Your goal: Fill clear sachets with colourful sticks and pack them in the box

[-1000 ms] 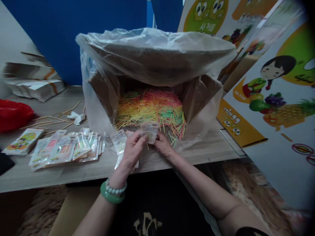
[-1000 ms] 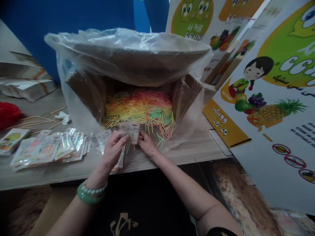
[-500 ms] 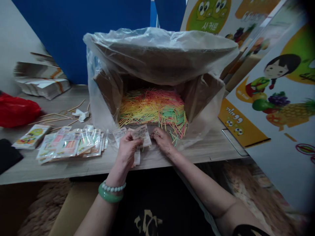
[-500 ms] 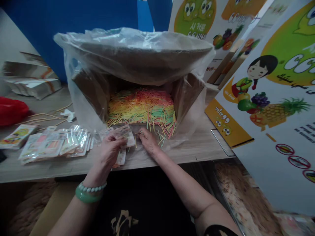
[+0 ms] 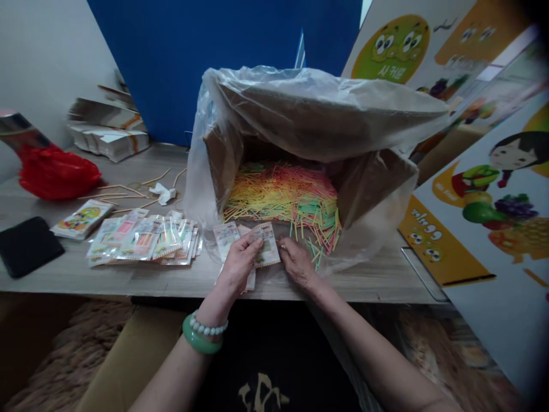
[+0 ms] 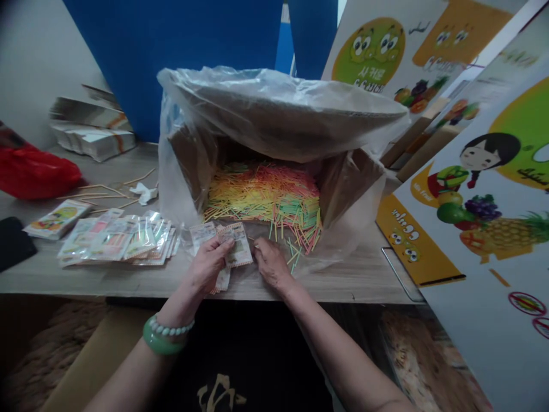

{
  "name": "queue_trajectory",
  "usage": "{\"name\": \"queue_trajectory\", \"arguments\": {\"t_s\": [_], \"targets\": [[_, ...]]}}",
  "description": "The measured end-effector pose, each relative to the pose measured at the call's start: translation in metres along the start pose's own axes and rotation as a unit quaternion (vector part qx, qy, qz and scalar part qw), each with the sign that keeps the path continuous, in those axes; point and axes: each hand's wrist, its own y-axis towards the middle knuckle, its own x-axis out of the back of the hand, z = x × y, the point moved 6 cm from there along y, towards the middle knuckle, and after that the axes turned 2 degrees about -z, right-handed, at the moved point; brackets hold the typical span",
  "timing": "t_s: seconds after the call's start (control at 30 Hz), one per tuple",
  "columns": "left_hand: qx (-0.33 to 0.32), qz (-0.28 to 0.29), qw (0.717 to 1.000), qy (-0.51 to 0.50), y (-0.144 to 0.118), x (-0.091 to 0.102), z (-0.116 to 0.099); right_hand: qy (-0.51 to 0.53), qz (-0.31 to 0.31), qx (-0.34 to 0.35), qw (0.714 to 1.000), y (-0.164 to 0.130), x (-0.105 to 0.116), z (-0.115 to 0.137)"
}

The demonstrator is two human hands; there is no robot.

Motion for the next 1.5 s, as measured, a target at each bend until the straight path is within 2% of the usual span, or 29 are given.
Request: {"name": "queue_trajectory", "arguments": {"t_s": [0.13, 0.23, 0.33, 0.4, 0.47, 0.57, 0.67, 0.83, 0.93, 1.07, 1.17, 1.27, 1.37, 1.5], "targets": [[-0.004, -0.015, 0.999, 0.043, -0.004, 0.001, -0.005, 0.081, -0.048, -0.086, 0.992, 0.006, 0.017, -0.002], [-0.003, -0.025, 0.996, 0.083, -0.006, 0.003, -0.006, 0.120, -0.063, -0.063, 0.989, 0.019, 0.030, 0.007], [-0.015, -0.024, 0.992, 0.119, -0.006, 0.003, -0.005, 0.046, -0.072, -0.015, 0.996, 0.030, 0.041, 0.017], [-0.052, -0.020, 0.985, 0.160, -0.006, 0.003, -0.008, 0.029, -0.082, -0.022, 0.996, 0.034, 0.045, 0.019], [-0.086, -0.006, 0.974, 0.210, -0.006, 0.001, -0.010, 0.084, -0.090, -0.053, 0.991, 0.034, 0.048, 0.018], [-0.095, 0.015, 0.963, 0.252, -0.007, 0.000, -0.008, 0.193, -0.108, -0.086, 0.971, 0.034, 0.050, 0.020], [-0.068, 0.006, 0.969, 0.239, -0.006, 0.005, -0.001, 0.287, -0.127, -0.093, 0.945, 0.035, 0.052, 0.028], [-0.033, 0.001, 0.977, 0.211, -0.004, 0.007, 0.007, 0.411, -0.175, -0.056, 0.893, 0.039, 0.050, 0.056], [-0.025, 0.011, 0.977, 0.210, -0.006, 0.002, 0.005, 0.429, -0.188, -0.040, 0.882, 0.039, 0.042, 0.071], [-0.014, 0.020, 0.983, 0.181, -0.008, 0.000, 0.003, 0.415, -0.167, -0.015, 0.894, 0.033, 0.030, 0.079], [-0.008, 0.016, 0.987, 0.160, -0.007, 0.004, 0.006, 0.413, -0.131, -0.010, 0.901, 0.029, 0.025, 0.075], [-0.017, 0.006, 0.986, 0.165, -0.007, 0.007, 0.006, 0.394, -0.088, -0.037, 0.914, 0.027, 0.019, 0.067], [-0.037, 0.016, 0.982, 0.184, -0.008, 0.004, 0.000, 0.393, -0.036, -0.092, 0.914, 0.028, 0.008, 0.058], [-0.103, 0.040, 0.969, 0.219, -0.005, -0.006, -0.012, 0.379, 0.017, -0.115, 0.918, 0.034, 0.004, 0.053]]}}
